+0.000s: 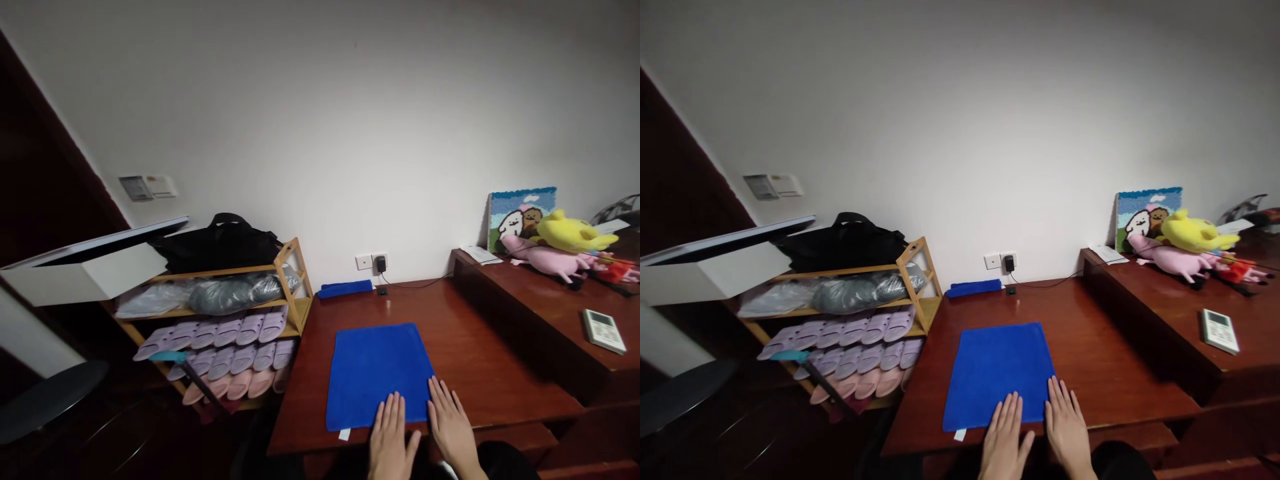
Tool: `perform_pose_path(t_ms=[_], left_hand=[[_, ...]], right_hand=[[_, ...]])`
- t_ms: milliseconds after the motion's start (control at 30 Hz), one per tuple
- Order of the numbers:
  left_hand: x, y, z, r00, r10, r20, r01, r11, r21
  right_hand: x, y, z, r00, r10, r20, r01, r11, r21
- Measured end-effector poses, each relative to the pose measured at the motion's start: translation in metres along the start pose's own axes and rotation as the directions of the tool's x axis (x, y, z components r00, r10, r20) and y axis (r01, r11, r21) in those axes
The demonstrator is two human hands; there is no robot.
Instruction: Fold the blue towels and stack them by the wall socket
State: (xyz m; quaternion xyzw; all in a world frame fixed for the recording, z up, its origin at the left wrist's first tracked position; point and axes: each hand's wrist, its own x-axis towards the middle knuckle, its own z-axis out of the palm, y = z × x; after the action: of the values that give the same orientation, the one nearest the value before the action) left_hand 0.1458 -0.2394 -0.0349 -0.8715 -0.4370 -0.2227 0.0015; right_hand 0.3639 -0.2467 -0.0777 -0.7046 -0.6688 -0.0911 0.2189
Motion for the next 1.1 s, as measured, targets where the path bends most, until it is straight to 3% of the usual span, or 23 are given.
perform_pose_path(t_ms=[200,367,500,700,867,967,1100], left_hand=[[-0.051,-0.079,-0.024,0.968,-0.181,-0.173,0.212,0.961,0.176],[-0.064,-0.098,-0.027,0.940,-0.217,-0.262,0.277,0.936,0.219],[-0.062,-0.094,-0.024,0.929,-0.192,-0.315,0.272,0.934,0.231],[-0.065,-0.097,-0.024,0.921,-0.164,-0.355,0.261,0.933,0.246],[-0.056,-0.093,-0.027,0.900,-0.188,-0.393,0.283,0.938,0.200],[-0.025,-0.066,-0.037,0.950,-0.191,-0.246,0.223,0.968,0.112],[0.040,-0.012,-0.042,0.998,-0.048,0.043,0.051,0.996,-0.068]], right_hand=[[0.002,-0.006,-0.009,0.998,0.043,0.040,-0.043,0.999,0.010],[0.000,-0.004,-0.009,0.995,0.035,0.093,-0.036,0.999,0.013],[0.010,-0.004,-0.017,0.977,0.090,0.195,-0.097,0.995,0.027],[0.061,-0.012,-0.039,0.941,0.125,0.314,-0.137,0.990,0.018],[0.080,-0.015,-0.029,0.923,0.119,0.367,-0.133,0.991,0.013],[0.076,-0.010,-0.016,0.938,0.104,0.332,-0.115,0.993,0.011],[0.071,-0.001,-0.002,0.958,0.052,0.281,-0.055,0.998,0.003]])
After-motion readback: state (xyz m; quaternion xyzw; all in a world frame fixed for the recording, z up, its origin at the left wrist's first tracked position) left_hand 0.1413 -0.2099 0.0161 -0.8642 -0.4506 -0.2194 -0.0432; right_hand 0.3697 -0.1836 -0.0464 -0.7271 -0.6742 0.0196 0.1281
